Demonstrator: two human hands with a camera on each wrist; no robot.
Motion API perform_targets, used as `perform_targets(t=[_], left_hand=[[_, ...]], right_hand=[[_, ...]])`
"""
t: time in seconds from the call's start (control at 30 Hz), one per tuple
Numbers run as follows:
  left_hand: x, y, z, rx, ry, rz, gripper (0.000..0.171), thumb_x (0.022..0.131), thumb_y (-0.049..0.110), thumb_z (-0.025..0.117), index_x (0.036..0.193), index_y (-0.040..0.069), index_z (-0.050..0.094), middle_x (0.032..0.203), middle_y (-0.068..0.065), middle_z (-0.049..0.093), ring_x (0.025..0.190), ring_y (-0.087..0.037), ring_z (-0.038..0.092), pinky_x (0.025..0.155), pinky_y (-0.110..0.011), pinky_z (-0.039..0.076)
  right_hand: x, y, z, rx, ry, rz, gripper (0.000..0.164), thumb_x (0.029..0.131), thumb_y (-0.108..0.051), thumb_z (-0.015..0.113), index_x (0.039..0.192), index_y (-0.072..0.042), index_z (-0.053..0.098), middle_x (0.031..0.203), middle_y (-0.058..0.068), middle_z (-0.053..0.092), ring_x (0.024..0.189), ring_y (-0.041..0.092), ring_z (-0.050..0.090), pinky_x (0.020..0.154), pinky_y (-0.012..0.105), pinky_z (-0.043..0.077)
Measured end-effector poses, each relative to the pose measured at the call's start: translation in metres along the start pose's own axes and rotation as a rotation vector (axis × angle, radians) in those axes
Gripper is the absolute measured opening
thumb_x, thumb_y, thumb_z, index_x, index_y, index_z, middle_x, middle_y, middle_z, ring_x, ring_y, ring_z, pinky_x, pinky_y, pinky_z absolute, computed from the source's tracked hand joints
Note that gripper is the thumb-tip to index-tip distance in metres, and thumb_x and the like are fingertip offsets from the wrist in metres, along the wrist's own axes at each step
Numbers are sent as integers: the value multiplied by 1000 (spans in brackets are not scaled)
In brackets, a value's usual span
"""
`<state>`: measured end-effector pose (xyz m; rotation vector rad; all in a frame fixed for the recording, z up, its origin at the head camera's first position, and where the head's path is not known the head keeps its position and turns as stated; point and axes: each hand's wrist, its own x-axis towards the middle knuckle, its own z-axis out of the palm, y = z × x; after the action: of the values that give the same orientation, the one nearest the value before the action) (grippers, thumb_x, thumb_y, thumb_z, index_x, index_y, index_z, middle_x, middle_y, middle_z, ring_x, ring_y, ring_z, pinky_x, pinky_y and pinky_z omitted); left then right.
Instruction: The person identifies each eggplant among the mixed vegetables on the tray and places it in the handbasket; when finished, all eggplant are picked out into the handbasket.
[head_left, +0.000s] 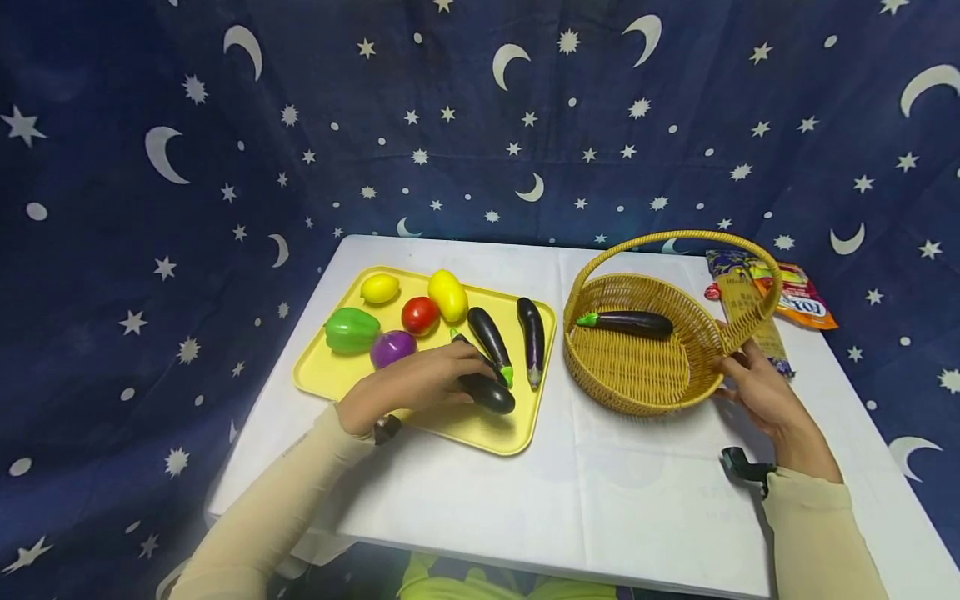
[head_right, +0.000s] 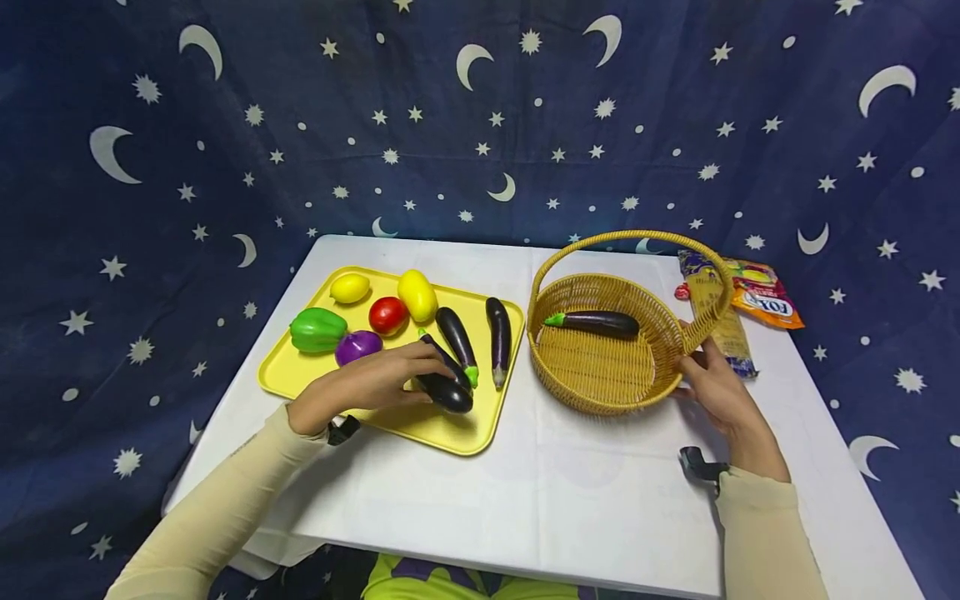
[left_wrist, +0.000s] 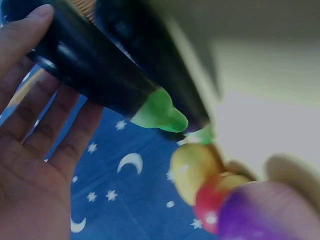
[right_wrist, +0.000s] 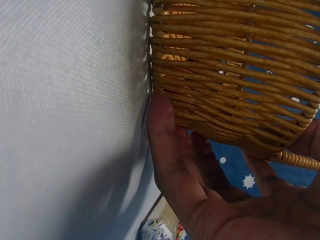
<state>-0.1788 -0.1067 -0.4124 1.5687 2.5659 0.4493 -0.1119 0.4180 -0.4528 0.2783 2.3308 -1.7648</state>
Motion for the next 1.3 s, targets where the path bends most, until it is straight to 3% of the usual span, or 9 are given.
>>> perform_targets(t=[0.13,0.2,0.27,0.47,0.57,0.7,0.9,1.1,1.3], left_hand=[[12,3,-17,-85,116,23,44,92,20,86,133,14,71,128,-4,69,119,-20,64,107,-36,58],[22,6,-23,-111,171,28,44,92,22,86,132,14,70,124,-3,68,115,-19,63,105,-35,58],[35,12,-29,-138,211,35,45,92,22,85,133,14,67,123,-3,67,114,-17,62,104,-34,58],[86,41,-46,-121,299,164,50,95,23,81,140,17,61,124,-2,64,113,-15,60,103,-26,55],[115,60,-54,-109,311,215,51,97,27,78,145,18,60,126,-1,62,114,-13,57,103,-24,52],[155,84,-58,-74,256,226,53,101,31,73,149,19,57,134,0,61,120,-12,56,107,-22,47],[209,110,-49,53,118,159,55,103,36,70,153,22,54,136,-1,64,124,-15,61,111,-26,47],[255,124,-39,183,-10,86,51,103,34,69,151,27,53,128,0,65,115,-14,64,98,-28,53],[295,134,-30,300,-126,47,44,104,36,68,145,32,55,137,0,63,126,-18,62,106,-32,52]], right_hand=[[1,-1,-1,-6,-9,-12,73,116,-23,38,171,-38,-8,173,31,2,131,15,44,85,25,60],[1,0,-1,-13,-8,-19,72,116,-24,39,171,-37,-6,171,32,5,124,5,44,85,26,61],[0,0,-1,-14,-9,-19,72,116,-24,39,171,-38,-6,171,31,5,126,6,44,85,26,61],[-1,2,-3,2,-5,-11,73,116,-24,39,170,-40,-6,172,31,4,135,17,42,85,26,61],[-1,3,-3,5,-1,-12,72,116,-24,39,171,-39,-5,172,31,4,136,19,42,85,26,61],[-1,2,-3,6,1,-14,71,116,-24,39,171,-39,-3,172,31,6,139,23,41,86,26,60],[0,-1,-2,7,-7,-1,73,116,-24,36,170,-37,-11,174,33,3,148,38,34,86,25,60],[1,-2,-4,-4,-9,0,73,116,-25,33,168,-41,-15,175,34,1,156,52,20,85,24,59],[0,3,-5,23,-11,-22,70,116,-23,29,170,-38,-13,173,37,-1,156,54,18,85,23,58]])
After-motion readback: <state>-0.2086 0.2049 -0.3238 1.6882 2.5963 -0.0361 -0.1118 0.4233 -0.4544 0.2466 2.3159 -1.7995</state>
